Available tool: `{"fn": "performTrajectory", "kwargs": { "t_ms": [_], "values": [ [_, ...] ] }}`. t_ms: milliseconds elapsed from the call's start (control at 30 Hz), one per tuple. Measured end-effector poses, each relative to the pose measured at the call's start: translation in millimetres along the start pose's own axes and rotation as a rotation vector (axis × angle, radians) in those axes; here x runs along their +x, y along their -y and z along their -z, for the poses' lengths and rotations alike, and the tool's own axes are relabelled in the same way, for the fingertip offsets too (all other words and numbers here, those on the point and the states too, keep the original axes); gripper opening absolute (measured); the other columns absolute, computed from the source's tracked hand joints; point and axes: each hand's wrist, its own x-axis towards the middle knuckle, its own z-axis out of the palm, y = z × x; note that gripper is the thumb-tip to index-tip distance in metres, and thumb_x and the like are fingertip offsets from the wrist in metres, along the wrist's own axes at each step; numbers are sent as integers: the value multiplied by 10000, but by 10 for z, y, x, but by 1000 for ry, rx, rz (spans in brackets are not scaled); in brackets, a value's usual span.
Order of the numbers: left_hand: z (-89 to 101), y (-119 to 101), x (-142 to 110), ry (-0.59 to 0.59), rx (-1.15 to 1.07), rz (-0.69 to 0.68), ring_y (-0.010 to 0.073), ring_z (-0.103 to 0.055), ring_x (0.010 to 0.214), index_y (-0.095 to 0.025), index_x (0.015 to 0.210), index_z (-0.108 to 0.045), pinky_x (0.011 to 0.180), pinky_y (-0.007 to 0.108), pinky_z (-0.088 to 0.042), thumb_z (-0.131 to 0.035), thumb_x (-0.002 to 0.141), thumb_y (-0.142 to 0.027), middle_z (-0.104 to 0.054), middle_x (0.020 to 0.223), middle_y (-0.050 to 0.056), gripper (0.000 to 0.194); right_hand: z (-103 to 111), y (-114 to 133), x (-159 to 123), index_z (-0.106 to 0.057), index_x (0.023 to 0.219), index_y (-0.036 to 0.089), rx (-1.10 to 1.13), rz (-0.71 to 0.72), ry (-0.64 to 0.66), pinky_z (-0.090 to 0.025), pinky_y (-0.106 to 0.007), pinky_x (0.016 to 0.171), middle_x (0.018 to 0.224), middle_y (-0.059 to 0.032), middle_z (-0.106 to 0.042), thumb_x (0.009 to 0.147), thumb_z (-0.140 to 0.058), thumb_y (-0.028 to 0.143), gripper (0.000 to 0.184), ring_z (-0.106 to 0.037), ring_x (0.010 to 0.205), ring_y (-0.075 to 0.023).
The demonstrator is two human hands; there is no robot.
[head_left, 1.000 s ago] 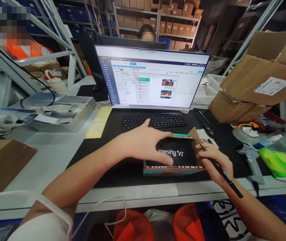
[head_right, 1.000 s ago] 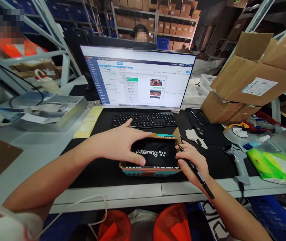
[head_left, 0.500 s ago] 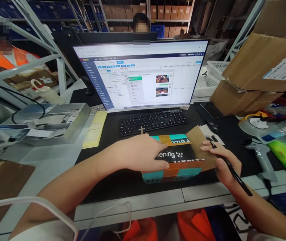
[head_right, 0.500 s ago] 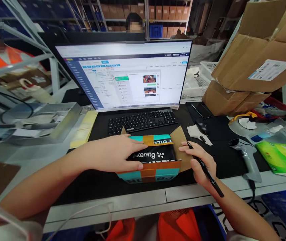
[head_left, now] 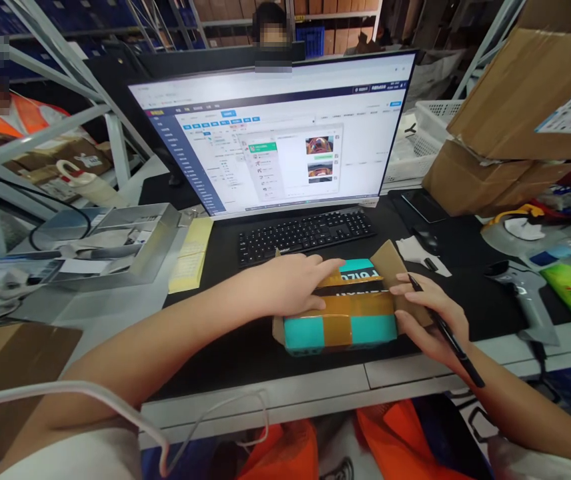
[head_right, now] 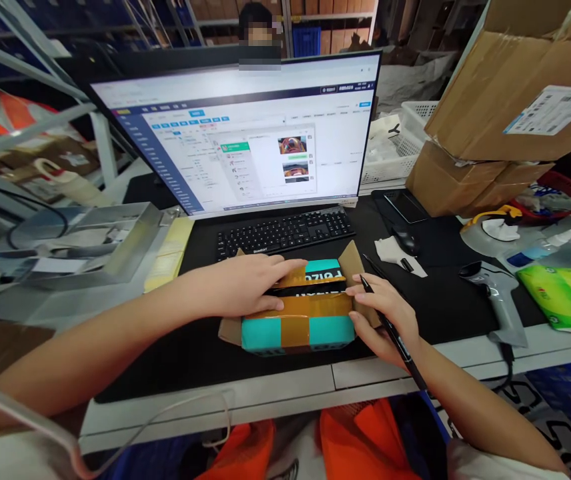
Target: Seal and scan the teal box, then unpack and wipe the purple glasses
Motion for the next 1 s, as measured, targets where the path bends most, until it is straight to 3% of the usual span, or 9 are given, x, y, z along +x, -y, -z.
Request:
{"fn": "performTrajectory", "kwargs": {
  "t_ms": [133,267,367,467,667,800,900,1000],
  "values": [
    [68,-22,35,89,9,-12,335,-689,1150,-317,1574,-506,889,391,-552,-626,983,-421,-635,1383,139,613,35,16,25,-709,1216,337,19,8,0,-593,-601,1053,1161,-40,-807,754,-818,112,525,-715,1228,-334],
    [11,-99,72,122,4,-21,331,-719,1144,-288,1583,-499,886,387,-569,-604,986,-319,-596,1513,134,607,24,-23,-48,-670,1324,347,116,6,93,-517,-621,1147,1376,-57,-725,757,-856,211,613,-620,1373,-348],
    [-21,-126,97,106,10,9,329,-749,1077,-280,1560,-531,871,396,-577,-617,973,-270,-640,1479,135,594,-53,-68,-158,-630,1352,353,294,-157,-11,-477,-631,1175,1528,-77,-616,811,-841,456,589,-539,1451,-361],
    [-18,-118,99,120,13,4,343,-740,1126,-288,1554,-541,908,414,-575,-621,981,-304,-678,1436,128,579,-146,-59,-195,-607,1340,345,448,-333,-139,-515,-595,1146,1568,-83,-579,913,-660,670,539,-514,1477,-337],
    [-121,-94,40,88,72,-8,349,-707,1230,-315,1608,-457,969,447,-569,-532,1029,-343,-390,1682,119,584,-261,38,-41,-614,1365,311,428,-393,-97,-448,-526,1232,1603,-73,-544,957,-666,543,472,-478,1509,-299],
    [-121,-105,32,131,147,-30,359,-709,1224,-290,1645,-387,970,462,-565,-438,1059,-336,-338,1704,133,590,-312,18,36,-626,1356,305,433,-349,-87,-447,-521,1234,1587,-73,-562,974,-638,561,459,-481,1507,-293],
    [-23,-181,97,157,151,-27,366,-745,1116,-237,1575,-512,903,461,-579,-450,1047,-321,-512,1602,165,538,-334,-32,50,-633,1341,308,451,-367,-104,-443,-520,1236,1575,-74,-575,974,-643,559,445,-482,1506,-292],
    [69,-320,240,112,88,-1,396,-754,1024,-109,1262,-757,833,451,-591,-534,1023,-462,-762,1208,214,481,-350,-53,43,-616,1345,333,500,-403,-114,-444,-502,1237,1595,-45,-555,990,-637,511,398,-478,1510,-268]
  ]
}}
